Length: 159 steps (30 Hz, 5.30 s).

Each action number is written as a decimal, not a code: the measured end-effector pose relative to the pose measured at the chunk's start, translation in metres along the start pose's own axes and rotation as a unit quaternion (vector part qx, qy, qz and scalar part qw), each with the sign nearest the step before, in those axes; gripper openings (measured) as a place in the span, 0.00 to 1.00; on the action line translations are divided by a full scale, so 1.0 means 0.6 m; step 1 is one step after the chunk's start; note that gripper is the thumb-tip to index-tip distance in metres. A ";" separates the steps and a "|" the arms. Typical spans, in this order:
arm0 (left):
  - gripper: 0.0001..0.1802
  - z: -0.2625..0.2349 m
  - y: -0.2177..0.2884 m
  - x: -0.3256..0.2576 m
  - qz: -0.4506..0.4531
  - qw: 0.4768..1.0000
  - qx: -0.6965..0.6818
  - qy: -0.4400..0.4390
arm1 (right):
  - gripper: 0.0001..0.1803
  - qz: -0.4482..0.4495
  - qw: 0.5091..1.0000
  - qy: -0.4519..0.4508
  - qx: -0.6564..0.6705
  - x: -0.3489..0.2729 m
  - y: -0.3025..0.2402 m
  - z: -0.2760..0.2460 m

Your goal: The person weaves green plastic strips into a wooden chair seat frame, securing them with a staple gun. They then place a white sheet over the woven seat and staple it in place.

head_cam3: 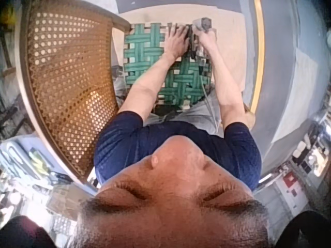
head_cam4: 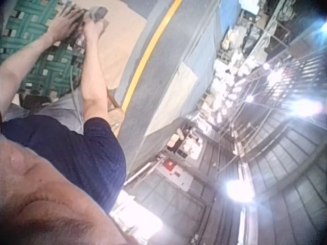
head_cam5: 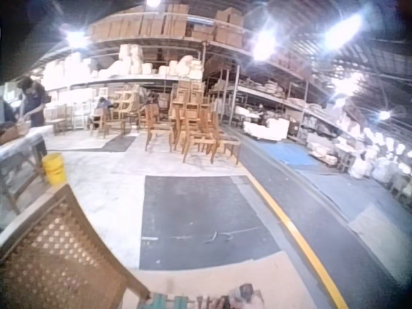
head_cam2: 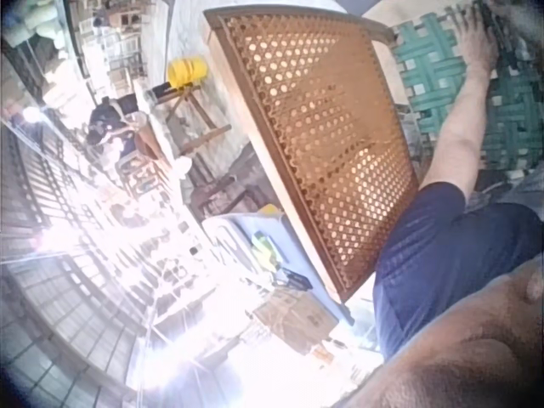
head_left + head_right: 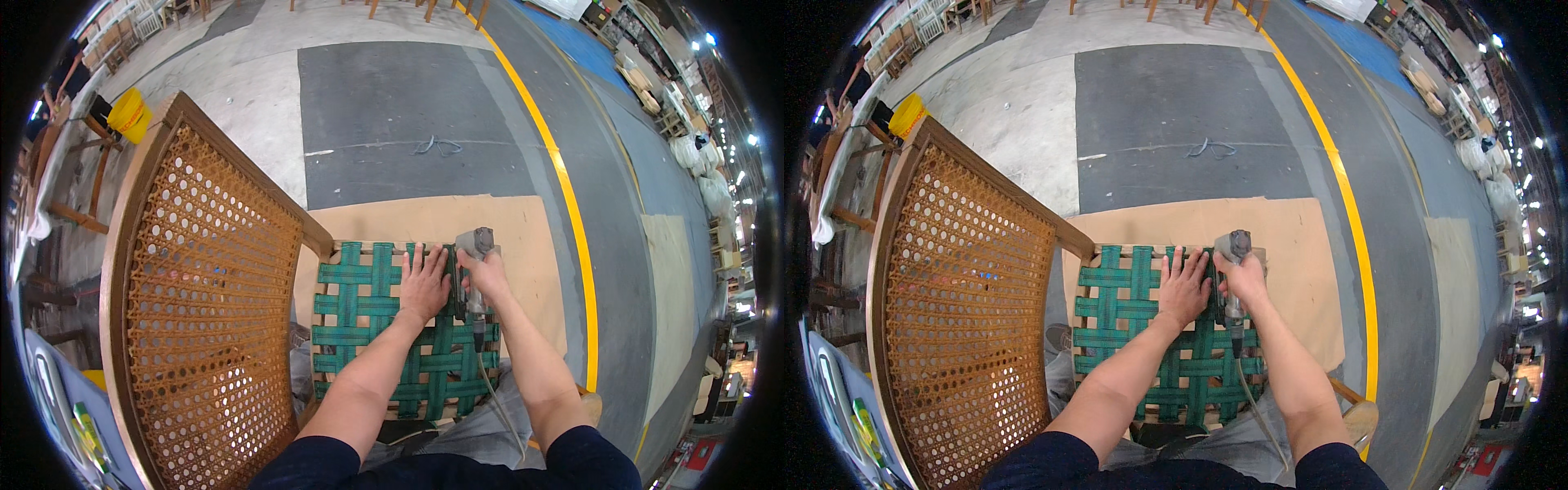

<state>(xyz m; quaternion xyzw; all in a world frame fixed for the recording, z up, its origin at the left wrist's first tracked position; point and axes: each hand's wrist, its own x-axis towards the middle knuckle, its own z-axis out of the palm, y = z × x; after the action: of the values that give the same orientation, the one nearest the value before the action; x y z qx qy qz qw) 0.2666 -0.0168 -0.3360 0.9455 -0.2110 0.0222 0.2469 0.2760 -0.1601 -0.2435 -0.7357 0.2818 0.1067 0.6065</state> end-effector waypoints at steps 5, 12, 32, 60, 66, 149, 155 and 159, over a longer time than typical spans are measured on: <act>0.31 0.004 -0.004 -0.002 -0.002 0.999 -0.029 0.033 | 0.12 0.003 1.000 0.006 -0.015 0.001 -0.003 0.007; 0.23 0.014 -0.017 -0.007 0.009 0.993 -0.066 0.100 | 0.13 0.002 1.000 -0.003 -0.009 -0.006 -0.003 0.021; 0.19 0.016 -0.024 -0.008 0.005 0.980 -0.125 0.155 | 0.14 -0.015 0.999 -0.021 -0.032 -0.009 -0.005 0.033; 0.18 -0.014 -0.004 0.030 0.030 0.993 -0.069 0.090 | 0.17 0.061 0.931 0.345 0.099 -0.383 0.057 -0.425; 0.20 -0.082 0.027 -0.043 -0.066 0.974 -0.213 0.040 | 0.20 0.116 0.839 0.473 0.244 -0.564 0.278 -0.526; 0.29 0.123 0.080 -0.505 -0.179 0.831 -0.145 -0.506 | 0.36 0.202 0.907 -0.038 -0.368 -0.254 0.488 0.120; 0.20 0.107 0.036 -0.459 -0.531 0.437 -0.656 -0.311 | 0.34 0.235 0.849 -0.168 -0.442 -0.201 0.528 0.124; 0.23 0.128 0.050 -0.429 -0.537 0.212 -0.784 -0.229 | 0.33 0.212 0.826 -0.203 -0.481 -0.138 0.529 0.141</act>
<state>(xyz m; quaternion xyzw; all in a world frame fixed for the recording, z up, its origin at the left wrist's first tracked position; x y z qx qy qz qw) 0.0151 0.0228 -0.4275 0.1254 0.3887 -0.5096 0.7573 0.0511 -0.0893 -0.4865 -0.8180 0.2147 0.5018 0.1815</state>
